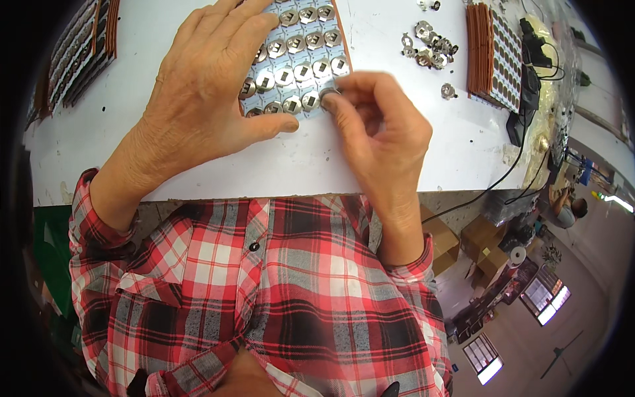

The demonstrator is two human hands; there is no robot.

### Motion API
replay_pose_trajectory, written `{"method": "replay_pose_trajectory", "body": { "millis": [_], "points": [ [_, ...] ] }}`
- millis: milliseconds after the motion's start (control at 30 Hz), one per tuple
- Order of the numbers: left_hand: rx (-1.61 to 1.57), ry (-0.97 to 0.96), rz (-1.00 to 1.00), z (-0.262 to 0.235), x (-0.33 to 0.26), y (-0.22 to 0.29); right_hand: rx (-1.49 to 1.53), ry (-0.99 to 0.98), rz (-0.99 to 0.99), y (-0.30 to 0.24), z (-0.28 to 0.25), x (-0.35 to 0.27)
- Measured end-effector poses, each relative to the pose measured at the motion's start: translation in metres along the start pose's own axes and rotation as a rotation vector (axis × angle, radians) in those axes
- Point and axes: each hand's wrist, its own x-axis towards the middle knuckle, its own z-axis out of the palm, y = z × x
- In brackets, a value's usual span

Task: The person assembles small metal components into a plastic grid template by hand.

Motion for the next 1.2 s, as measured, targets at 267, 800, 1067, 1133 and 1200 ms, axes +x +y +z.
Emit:
{"method": "replay_pose_trajectory", "body": {
  "millis": [267,800,1067,1133,1200],
  "points": [
    [0.058,0.377,0.263,0.027,0.008,-0.019,-0.052,0.068,-0.079,0.009,0.003,-0.002],
    [0.095,0.059,-0.047,-0.002,-0.011,0.015,-0.450,0.505,-0.034,0.055,-0.059,0.009],
    [0.090,0.038,-0.054,-0.002,-0.009,0.016,-0.195,0.405,-0.087,0.054,-0.052,-0.001],
    [0.087,0.035,-0.052,-0.003,-0.010,0.015,-0.086,0.309,-0.203,0.049,-0.047,-0.006],
    [0.087,0.038,-0.055,-0.003,-0.010,0.015,-0.036,0.346,-0.180,0.050,-0.047,-0.013]
  ]
}}
